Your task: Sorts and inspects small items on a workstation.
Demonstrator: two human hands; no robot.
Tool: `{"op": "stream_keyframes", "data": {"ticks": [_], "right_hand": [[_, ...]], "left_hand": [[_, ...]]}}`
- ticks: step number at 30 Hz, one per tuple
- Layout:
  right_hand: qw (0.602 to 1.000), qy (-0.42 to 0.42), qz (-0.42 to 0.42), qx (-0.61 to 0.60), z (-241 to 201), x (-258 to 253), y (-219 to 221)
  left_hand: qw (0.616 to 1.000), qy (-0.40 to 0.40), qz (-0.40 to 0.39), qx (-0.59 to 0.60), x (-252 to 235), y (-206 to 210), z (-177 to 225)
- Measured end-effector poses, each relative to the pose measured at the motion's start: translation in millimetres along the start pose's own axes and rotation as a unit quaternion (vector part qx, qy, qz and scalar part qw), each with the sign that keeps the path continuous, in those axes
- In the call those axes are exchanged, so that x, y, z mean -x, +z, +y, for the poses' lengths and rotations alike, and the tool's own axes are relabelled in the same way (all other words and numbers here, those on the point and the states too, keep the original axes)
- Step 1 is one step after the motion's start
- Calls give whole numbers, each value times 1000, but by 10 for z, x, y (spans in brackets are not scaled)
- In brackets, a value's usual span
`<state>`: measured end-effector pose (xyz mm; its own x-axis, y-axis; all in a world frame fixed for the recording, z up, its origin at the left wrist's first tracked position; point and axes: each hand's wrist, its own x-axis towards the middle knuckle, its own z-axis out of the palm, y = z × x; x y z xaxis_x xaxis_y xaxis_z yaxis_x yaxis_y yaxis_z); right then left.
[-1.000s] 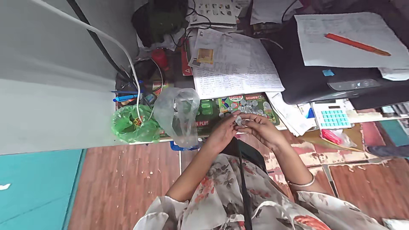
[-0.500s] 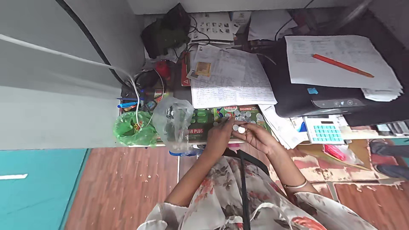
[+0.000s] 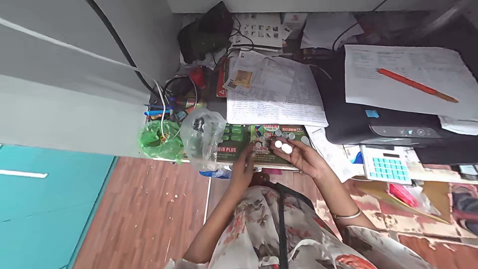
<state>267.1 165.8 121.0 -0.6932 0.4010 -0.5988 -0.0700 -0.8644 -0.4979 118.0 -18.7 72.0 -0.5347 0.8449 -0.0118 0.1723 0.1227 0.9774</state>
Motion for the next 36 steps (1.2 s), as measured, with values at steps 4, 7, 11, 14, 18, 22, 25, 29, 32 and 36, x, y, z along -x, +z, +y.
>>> {"op": "stream_keyframes", "data": {"ticks": [4,7,11,14,18,22,25,29,32,36], "right_hand": [[996,-59,5,62,-20,-37,-3],[955,-144,41,257,31,-77,-23],[677,-269,134,672,65,-194,-19],[582,-280,161,746,84,-226,164],[599,-248,153,746,-17,-201,189],[611,-279,198,713,-77,-23,93],[592,-286,237,716,-35,66,230],[670,-367,115,635,235,50,882],[696,-393,-85,595,581,-117,1686],[546,-264,-105,788,897,-436,2378]], "left_hand": [[925,-214,-39,312,135,-88,72],[848,-311,-103,417,172,-126,57],[839,-317,-143,418,121,-209,11],[859,-308,-170,371,74,-345,74],[947,-134,-254,140,242,-713,443],[976,188,-45,-96,568,-1137,1021],[918,167,175,-314,320,-1435,1060],[894,8,152,-422,-3,-1669,880],[909,10,174,-379,16,-1808,880],[908,58,251,-330,77,-2008,806]]}}
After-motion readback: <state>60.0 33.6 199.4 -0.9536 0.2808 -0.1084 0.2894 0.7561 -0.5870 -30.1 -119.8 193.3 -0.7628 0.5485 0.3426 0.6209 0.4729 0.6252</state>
